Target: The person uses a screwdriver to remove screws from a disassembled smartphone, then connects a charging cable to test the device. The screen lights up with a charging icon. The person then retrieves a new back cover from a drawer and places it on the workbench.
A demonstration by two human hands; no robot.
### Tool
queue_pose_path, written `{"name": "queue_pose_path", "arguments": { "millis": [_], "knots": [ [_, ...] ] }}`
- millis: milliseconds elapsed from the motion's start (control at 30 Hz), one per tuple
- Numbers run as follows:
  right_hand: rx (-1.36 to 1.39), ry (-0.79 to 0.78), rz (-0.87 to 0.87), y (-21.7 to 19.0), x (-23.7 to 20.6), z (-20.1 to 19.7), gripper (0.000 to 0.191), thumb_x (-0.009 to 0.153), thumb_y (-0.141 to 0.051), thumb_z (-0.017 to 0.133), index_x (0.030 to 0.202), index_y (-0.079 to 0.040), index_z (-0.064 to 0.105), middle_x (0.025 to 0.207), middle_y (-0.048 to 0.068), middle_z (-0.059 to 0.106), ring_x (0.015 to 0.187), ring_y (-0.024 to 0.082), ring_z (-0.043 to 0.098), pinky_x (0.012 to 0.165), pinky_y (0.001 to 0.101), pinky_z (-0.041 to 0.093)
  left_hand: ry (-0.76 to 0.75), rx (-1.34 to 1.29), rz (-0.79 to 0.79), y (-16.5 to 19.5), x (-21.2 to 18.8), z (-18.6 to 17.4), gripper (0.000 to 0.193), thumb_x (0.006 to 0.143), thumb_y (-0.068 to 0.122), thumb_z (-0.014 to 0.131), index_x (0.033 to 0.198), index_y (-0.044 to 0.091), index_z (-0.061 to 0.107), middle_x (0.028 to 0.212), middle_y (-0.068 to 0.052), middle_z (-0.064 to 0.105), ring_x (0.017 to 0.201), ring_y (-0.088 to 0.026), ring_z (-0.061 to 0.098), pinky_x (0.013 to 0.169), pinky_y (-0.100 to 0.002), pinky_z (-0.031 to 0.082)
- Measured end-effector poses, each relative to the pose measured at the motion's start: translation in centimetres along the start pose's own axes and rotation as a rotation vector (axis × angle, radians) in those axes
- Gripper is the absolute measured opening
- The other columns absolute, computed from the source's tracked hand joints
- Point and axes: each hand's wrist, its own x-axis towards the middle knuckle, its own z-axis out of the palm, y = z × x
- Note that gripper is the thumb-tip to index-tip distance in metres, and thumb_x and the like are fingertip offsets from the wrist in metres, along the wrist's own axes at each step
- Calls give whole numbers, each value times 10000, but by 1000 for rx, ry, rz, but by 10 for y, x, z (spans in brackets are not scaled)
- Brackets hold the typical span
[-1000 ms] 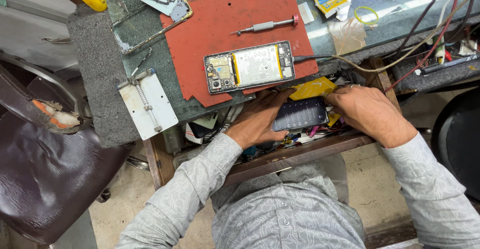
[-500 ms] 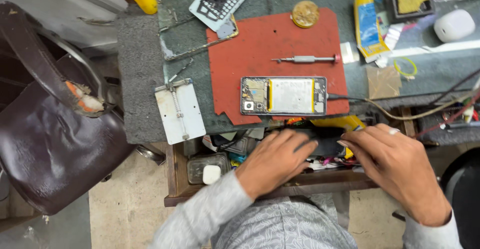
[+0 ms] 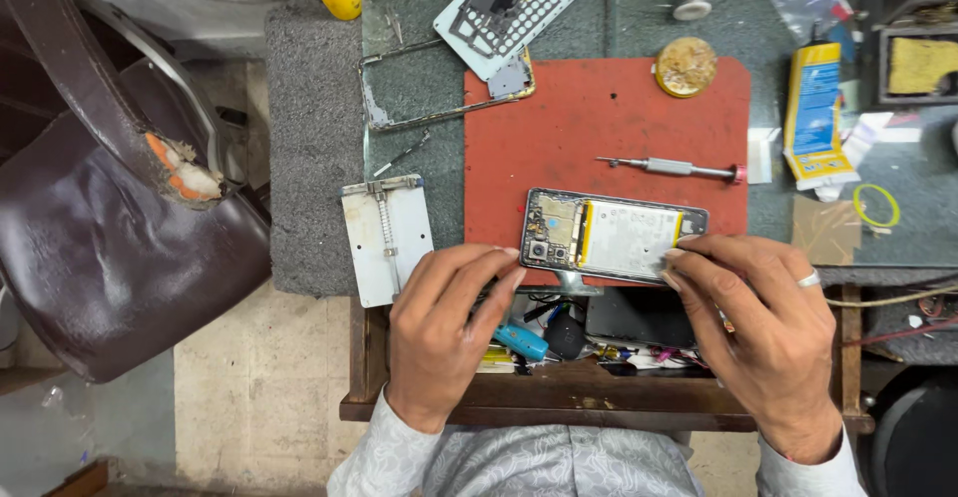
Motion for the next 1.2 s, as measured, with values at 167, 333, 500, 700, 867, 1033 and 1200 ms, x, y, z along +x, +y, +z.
{"name": "queue_pose_path", "arguments": {
  "millis": [167,333,500,700,867,1033,1200],
  "knots": [
    [82,-45,20,-4,-5,12,261,869,-9,820,1113,-63,743,1124,66,711,1024,265,676,846,345,530,-71,55,152,-7,0,3,213,909,89,822,1102,50,739,1089,-49,701,983,-216,711,807,-346,597],
    [17,-34,-2,-6,-8,22,289,799,11,838,1069,-62,766,1065,80,720,961,279,672,847,392,525,-124,173,253,-14,-10,1,304,914,104,760,1218,97,755,1181,-48,685,1064,-216,689,843,-350,588],
    [9,-23,19,-8,-8,22,284,776,21,847,1040,-51,771,1035,86,724,941,282,671,839,392,519,-141,202,296,-19,-17,5,320,957,148,775,1275,117,745,1244,-39,656,1098,-208,652,848,-343,574],
    [14,-12,32,-8,-10,25,273,802,13,855,1051,-63,773,1041,75,725,966,266,672,861,384,515,-113,217,302,-23,-20,12,317,979,180,821,1281,125,741,1244,-33,653,1089,-196,643,831,-332,566],
    [18,-10,49,-7,-13,25,274,813,9,853,1062,-73,776,1053,71,729,982,262,674,868,379,519,-101,200,289,-24,-22,13,324,963,188,835,1262,112,736,1252,-34,655,1092,-187,655,847,-328,572],
    [2,-11,47,-8,-13,25,273,797,13,853,1046,-71,778,1046,73,731,969,267,675,853,384,521,-98,212,293,-23,-21,13,331,955,168,840,1260,94,737,1261,-38,657,1088,-189,656,855,-329,573],
    [-4,-4,43,-10,-10,26,276,797,18,850,1049,-71,779,1048,69,731,966,262,675,852,381,523,-93,222,298,-23,-20,14,334,943,148,840,1254,88,733,1255,-41,660,1091,-200,653,857,-331,573]
  ]
}}
